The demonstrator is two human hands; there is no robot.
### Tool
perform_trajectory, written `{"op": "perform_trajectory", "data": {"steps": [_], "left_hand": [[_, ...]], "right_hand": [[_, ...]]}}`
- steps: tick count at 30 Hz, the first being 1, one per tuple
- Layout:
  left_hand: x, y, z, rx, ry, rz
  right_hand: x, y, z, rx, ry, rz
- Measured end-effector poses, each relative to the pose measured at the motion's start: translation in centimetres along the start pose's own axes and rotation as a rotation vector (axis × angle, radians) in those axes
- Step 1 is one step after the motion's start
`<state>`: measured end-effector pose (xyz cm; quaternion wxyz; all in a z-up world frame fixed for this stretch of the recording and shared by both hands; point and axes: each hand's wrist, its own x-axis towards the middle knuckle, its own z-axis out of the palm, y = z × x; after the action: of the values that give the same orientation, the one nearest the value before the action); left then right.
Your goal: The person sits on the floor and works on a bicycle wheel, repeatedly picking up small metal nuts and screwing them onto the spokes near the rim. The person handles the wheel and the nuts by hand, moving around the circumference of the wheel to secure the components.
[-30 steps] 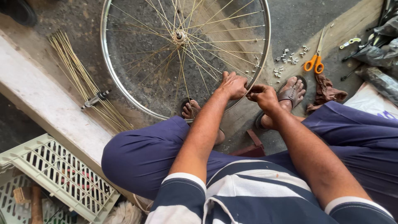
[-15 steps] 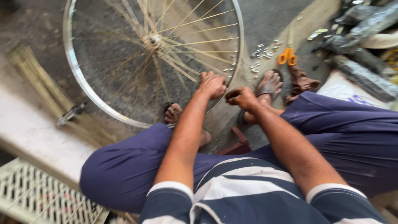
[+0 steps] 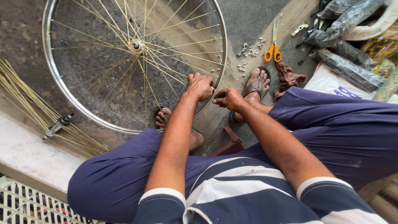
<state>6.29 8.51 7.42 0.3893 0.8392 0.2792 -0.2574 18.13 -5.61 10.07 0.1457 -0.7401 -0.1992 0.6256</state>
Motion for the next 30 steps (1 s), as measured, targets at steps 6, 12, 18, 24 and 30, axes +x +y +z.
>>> {"op": "perform_trajectory", "data": {"steps": [6, 12, 18, 24, 30], "left_hand": [[0.1, 0.2, -0.1, -0.032, 0.003, -0.035], [0.2, 0.3, 0.5, 0.062, 0.042, -0.01], [-0.1, 0.5, -0.1, 0.078, -0.022, -0.021], [-0.8, 0.1, 1.0, 0.08, 0.109, -0.002], [-3.7, 2.6, 4.6, -0.253, 1.072, -0.451]], "right_hand": [[1.4, 1.9, 0.3, 0.038, 0.009, -0.15], [2.2, 2.6, 0.4, 0.058, -0.002, -0.101], [2.5, 3.1, 0.6, 0.13, -0.024, -0.123], [3.0, 3.0, 0.6, 0.091, -0.025, -0.153], [3.2, 3.2, 0.6, 0.056, 0.003, -0.162]]}}
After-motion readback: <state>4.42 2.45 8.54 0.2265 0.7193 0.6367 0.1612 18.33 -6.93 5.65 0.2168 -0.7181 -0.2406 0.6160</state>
